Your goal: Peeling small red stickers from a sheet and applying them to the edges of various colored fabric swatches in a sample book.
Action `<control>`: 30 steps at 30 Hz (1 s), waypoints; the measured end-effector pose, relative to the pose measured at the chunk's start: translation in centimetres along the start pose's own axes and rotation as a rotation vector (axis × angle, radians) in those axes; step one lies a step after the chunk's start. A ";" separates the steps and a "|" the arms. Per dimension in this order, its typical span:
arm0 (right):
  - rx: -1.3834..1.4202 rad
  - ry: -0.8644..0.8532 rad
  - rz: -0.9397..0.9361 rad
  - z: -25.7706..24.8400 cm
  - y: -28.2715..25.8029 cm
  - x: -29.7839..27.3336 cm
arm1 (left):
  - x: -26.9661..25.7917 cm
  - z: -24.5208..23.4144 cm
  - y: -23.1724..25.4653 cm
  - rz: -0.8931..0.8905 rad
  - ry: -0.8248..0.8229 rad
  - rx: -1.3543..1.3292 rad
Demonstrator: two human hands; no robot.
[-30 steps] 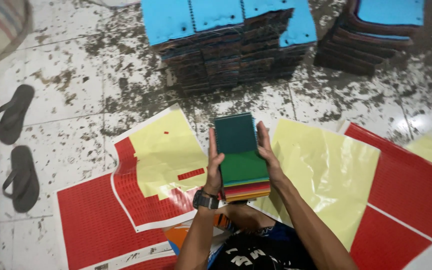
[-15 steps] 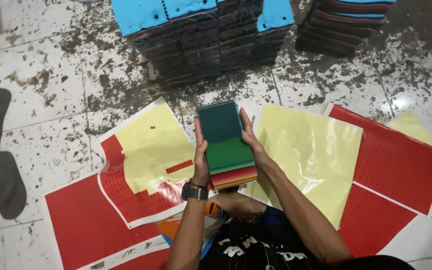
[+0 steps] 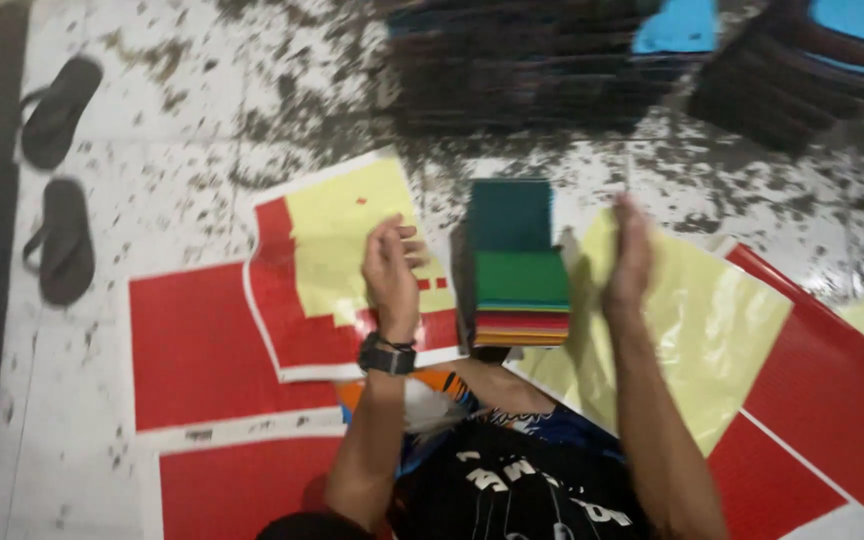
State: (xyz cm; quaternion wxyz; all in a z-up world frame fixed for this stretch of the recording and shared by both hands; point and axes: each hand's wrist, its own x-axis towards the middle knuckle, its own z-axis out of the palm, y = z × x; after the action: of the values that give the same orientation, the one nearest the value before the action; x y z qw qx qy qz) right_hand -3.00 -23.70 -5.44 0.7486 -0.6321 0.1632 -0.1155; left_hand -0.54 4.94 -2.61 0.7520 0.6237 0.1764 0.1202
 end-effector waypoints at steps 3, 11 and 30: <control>-0.328 0.288 -0.337 -0.8 -5.1 -0.6 | 0.4 -4.8 3.9 0.085 0.052 -0.011; -0.257 -0.095 -0.780 6.5 -9.9 -9.0 | -4.9 -14.1 4.1 0.568 0.008 0.855; -0.726 -0.747 -0.478 15.7 2.1 -15.6 | -6.7 -19.1 1.2 0.467 -0.240 1.145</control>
State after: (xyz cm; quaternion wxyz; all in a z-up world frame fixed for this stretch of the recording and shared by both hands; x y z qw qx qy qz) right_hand -11.29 -3.17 -3.67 0.4433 -0.8660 -0.2309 0.0131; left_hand -14.46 19.59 -3.67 0.2673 0.9586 -0.0134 0.0969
